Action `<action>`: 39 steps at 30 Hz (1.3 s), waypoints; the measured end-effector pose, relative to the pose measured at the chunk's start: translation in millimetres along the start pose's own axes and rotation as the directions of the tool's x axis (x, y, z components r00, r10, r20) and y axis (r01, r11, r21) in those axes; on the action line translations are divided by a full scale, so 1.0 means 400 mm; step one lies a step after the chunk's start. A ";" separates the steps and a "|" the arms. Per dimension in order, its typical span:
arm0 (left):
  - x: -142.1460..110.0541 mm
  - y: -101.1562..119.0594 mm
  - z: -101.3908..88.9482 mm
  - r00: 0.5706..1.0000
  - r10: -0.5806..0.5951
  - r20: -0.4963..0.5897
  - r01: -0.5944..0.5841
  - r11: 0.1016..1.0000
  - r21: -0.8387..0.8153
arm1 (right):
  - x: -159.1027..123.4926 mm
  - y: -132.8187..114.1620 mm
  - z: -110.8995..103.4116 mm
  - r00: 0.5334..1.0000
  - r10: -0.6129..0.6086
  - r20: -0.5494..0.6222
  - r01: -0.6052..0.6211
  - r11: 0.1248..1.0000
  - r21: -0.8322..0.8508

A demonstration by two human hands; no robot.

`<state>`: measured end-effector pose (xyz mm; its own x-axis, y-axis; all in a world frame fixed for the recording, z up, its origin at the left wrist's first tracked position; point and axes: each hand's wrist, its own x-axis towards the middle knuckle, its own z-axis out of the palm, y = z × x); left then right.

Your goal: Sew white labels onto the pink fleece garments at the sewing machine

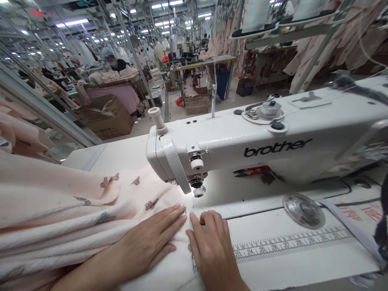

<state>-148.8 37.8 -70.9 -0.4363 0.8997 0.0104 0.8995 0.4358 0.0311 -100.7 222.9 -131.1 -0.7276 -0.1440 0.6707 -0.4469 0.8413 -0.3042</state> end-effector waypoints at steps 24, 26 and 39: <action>0.023 -0.100 -0.008 0.999 -0.036 0.007 0.037 0.996 -0.078 | 0.081 0.055 0.051 0.987 -0.118 0.113 0.134 0.981 -0.141; 0.023 -0.099 -0.010 0.999 -0.040 0.002 0.040 0.996 -0.078 | 0.079 0.056 0.051 0.986 -0.117 0.115 0.133 0.981 -0.140; 0.031 -0.100 -0.025 0.997 -0.043 0.060 0.047 0.997 -0.057 | 0.081 0.061 0.051 0.983 -0.116 0.143 0.138 0.979 -0.153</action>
<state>-190.6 31.4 -62.1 -0.4727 0.8798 -0.0506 0.8753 0.4754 0.0882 -146.0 228.1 -130.7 -0.7376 -0.3133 0.5981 -0.4576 0.8834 -0.1015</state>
